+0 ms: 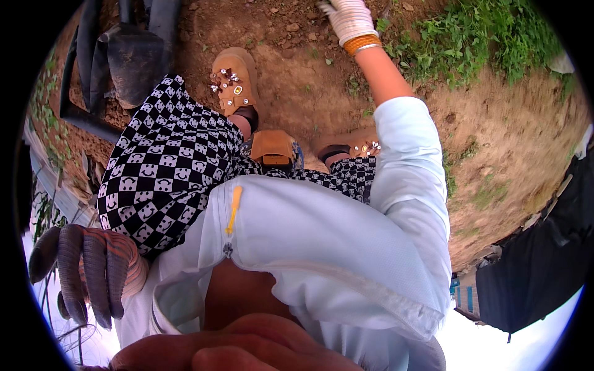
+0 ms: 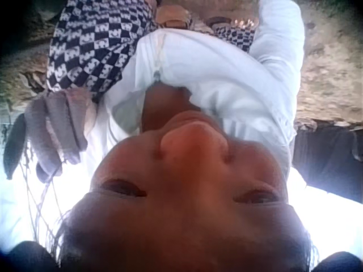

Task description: The person uses a small hand tool to loosen soil and remove weeds from a garden bed. They pull the weeds by hand and place them in a pile on the ground. The person works along a row of small plants, clearing the surrounding area of unwanted vegetation.

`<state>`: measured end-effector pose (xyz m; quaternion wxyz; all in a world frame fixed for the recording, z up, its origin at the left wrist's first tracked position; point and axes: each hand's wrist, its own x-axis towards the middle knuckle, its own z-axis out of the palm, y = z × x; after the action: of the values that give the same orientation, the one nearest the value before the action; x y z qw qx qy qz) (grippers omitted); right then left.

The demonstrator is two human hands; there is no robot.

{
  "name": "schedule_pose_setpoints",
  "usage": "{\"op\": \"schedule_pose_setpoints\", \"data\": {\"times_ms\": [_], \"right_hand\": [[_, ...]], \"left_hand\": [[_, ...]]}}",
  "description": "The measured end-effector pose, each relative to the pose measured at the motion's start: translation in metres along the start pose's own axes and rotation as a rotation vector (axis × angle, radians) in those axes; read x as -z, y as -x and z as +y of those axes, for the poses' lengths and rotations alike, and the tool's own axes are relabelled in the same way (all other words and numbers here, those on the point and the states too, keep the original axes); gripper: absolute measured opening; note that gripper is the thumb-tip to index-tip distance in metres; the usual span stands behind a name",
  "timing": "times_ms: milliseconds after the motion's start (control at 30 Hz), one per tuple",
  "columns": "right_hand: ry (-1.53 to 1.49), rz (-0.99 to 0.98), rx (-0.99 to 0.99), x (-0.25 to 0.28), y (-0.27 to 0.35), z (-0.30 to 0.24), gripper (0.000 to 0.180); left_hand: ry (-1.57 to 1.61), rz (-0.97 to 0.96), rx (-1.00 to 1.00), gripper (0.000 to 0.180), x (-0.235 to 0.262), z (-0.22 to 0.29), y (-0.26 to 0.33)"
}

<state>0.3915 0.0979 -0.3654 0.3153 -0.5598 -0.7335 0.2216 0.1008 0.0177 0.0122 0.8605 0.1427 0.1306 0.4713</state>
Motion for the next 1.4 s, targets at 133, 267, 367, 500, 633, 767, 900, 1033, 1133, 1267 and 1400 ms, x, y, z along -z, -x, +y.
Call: {"op": "schedule_pose_setpoints", "data": {"times_ms": [133, 267, 367, 500, 633, 767, 900, 1033, 1133, 1267, 1400], "right_hand": [[0.243, -0.185, 0.018, -0.015, 0.008, -0.029, 0.035], [0.420, -0.584, -0.003, -0.033, 0.048, -0.026, 0.039], [-0.203, -0.541, -0.467, -0.031, 0.058, -0.017, 0.036], [-0.011, -0.075, -0.089, -0.026, 0.026, 0.001, 0.030], [0.171, 0.043, -0.264, -0.010, -0.001, -0.020, 0.050], [0.150, -0.116, -0.331, -0.017, -0.009, -0.045, 0.053], [0.206, -0.173, -0.153, -0.035, 0.008, -0.037, 0.035], [0.144, -0.244, -0.062, -0.017, 0.035, 0.003, 0.028], [-0.014, -0.368, -0.042, 0.039, 0.066, 0.004, 0.031], [0.005, -0.605, -0.173, 0.146, 0.159, -0.009, 0.030], [0.303, -1.055, -0.508, 0.229, 0.303, -0.009, 0.040]], "left_hand": [[-0.017, 0.023, -0.030, 0.044, -0.005, 0.000, -0.001], [-0.025, 0.051, -0.028, 0.045, -0.007, -0.002, -0.007], [-0.027, 0.065, -0.043, 0.046, -0.004, 0.001, -0.003], [-0.060, 0.120, -0.063, 0.046, -0.012, 0.000, -0.006], [-0.089, 0.154, -0.075, 0.047, -0.013, 0.006, 0.000], [-0.103, 0.223, -0.111, 0.043, -0.019, 0.000, -0.007], [0.023, 0.098, -0.137, 0.043, -0.010, -0.007, -0.006], [-0.016, 0.113, -0.099, 0.044, -0.010, 0.001, -0.004], [-0.014, 0.119, -0.093, 0.045, -0.014, 0.000, -0.006], [0.000, 0.116, -0.097, 0.046, -0.012, 0.003, 0.001], [-0.029, 0.112, -0.070, 0.051, -0.014, 0.007, 0.003]]}}
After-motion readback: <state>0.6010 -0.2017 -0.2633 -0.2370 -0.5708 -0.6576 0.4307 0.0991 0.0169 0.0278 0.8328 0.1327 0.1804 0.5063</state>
